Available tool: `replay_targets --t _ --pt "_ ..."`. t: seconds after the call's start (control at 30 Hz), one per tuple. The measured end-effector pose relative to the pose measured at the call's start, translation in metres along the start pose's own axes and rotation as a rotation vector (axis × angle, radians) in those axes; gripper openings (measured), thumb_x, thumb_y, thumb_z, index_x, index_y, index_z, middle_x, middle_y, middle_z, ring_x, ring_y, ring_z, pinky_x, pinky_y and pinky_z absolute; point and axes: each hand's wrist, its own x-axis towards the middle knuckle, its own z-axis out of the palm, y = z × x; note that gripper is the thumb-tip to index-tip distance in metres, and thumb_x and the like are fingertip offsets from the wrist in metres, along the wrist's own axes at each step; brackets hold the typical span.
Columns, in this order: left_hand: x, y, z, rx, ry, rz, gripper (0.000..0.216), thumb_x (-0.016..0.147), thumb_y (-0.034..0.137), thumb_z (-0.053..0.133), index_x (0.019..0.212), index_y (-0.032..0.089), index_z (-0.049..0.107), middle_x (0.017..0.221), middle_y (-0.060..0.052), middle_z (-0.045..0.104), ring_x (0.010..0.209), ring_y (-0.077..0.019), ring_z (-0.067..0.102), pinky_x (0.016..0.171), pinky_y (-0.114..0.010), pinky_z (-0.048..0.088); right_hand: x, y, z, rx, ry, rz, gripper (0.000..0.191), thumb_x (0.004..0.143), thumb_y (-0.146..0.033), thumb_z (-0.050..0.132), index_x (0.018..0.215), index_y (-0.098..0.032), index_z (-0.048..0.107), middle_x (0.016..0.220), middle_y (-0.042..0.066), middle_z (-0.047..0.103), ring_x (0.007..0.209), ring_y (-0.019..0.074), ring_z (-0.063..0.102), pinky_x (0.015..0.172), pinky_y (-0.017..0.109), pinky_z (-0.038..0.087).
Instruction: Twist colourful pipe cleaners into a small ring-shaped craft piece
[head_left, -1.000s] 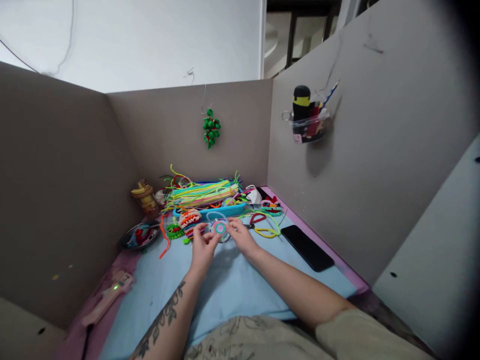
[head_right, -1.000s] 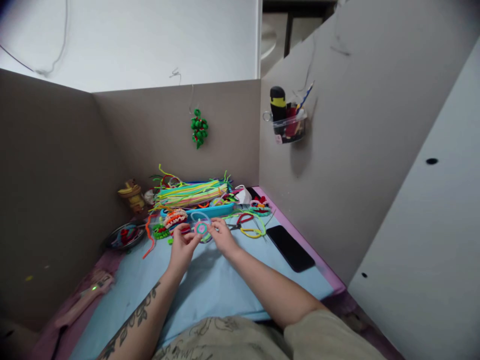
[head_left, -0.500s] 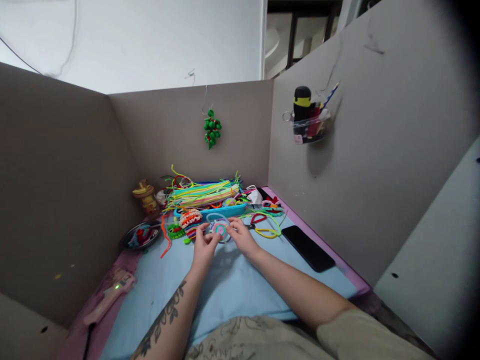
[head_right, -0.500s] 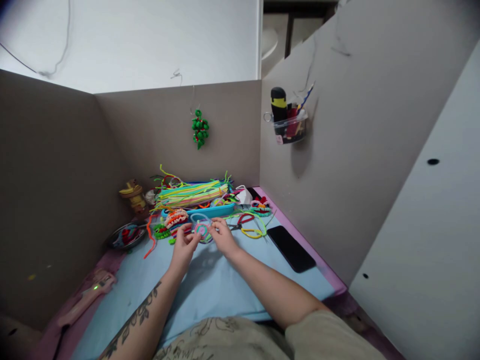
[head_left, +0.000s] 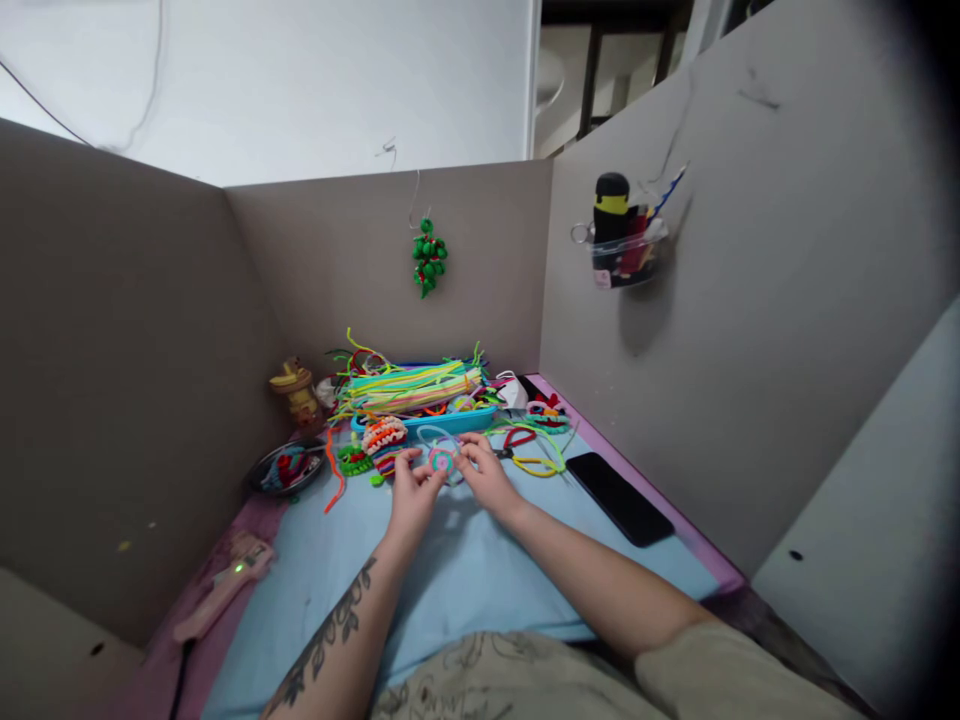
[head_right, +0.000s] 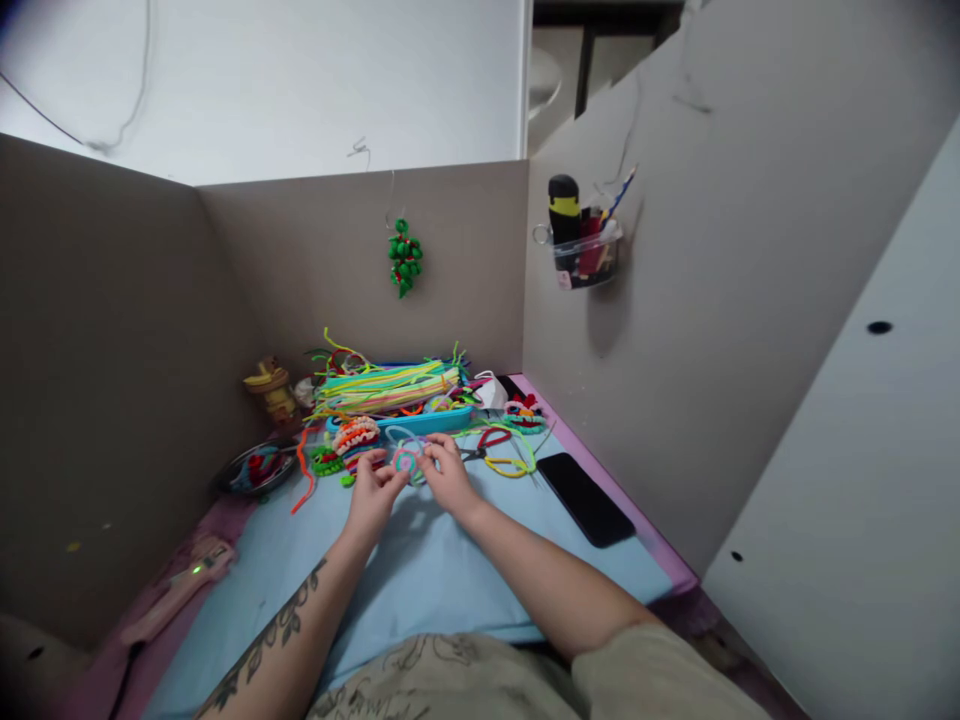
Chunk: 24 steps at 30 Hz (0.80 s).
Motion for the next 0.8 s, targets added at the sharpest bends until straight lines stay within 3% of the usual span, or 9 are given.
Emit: replay_targets --t 0.17,0.33,0.43,0.53,0.7,0.8 --pt "-0.001 0.001 0.001 0.019 0.003 0.013 0.052 0.065 0.033 0.067 0.104 0.019 0.035 0.06 0.004 0.059 0.056 -0.0131 0.059 0.057 -0.023 0.041 -0.001 -0.002 -0.001 0.0 0.016 -0.011 0.02 0.082 -0.033 0.049 0.07 -0.018 0.055 0.107 0.008 0.047 0.105 0.0195 0.047 0.092 0.033 0.037" --pt "-0.001 0.0 0.003 0.072 -0.01 0.044 0.057 0.074 0.037 0.059 0.119 0.017 0.031 0.068 0.0 0.06 0.066 -0.0151 0.06 0.064 -0.027 0.043 0.002 0.005 -0.001 0.031 0.024 0.033 0.02 0.081 -0.034 0.048 0.07 -0.018 0.054 0.107 0.009 0.046 0.095 0.0189 0.05 0.076 0.03 0.044" --pt "0.001 0.001 0.001 0.12 0.126 0.139 0.051 0.077 0.039 0.056 0.117 0.017 0.035 0.073 -0.001 0.058 0.065 -0.0138 0.057 0.063 -0.026 0.042 0.002 0.003 -0.002 0.026 0.013 0.019 0.02 0.081 -0.034 0.047 0.07 -0.018 0.053 0.108 0.009 0.045 0.089 0.0181 0.051 0.07 0.029 0.044" --pt "0.002 0.003 -0.002 0.116 0.243 0.212 0.048 0.074 0.037 0.059 0.114 0.018 0.04 0.085 -0.003 0.057 0.068 -0.0126 0.056 0.062 -0.025 0.043 0.0 -0.003 -0.004 0.001 -0.019 -0.016 0.02 0.082 -0.032 0.045 0.07 -0.018 0.053 0.108 0.009 0.045 0.09 0.0186 0.051 0.074 0.031 0.044" --pt "0.001 0.005 -0.002 -0.041 0.058 0.109 0.062 0.072 0.034 0.062 0.124 0.018 0.033 0.079 -0.003 0.062 0.07 -0.0137 0.06 0.064 -0.026 0.046 -0.005 -0.007 -0.003 -0.039 -0.088 -0.085 0.016 0.083 -0.026 0.044 0.073 -0.019 0.054 0.108 0.009 0.045 0.102 0.0195 0.047 0.086 0.033 0.04" --pt "-0.001 0.006 -0.001 -0.092 0.044 0.075 0.061 0.072 0.032 0.062 0.122 0.017 0.032 0.069 0.0 0.063 0.064 -0.0125 0.06 0.062 -0.024 0.046 -0.007 -0.007 -0.002 -0.056 -0.129 -0.119 0.015 0.083 -0.025 0.044 0.075 -0.019 0.055 0.11 0.009 0.044 0.105 0.0194 0.046 0.09 0.035 0.038"
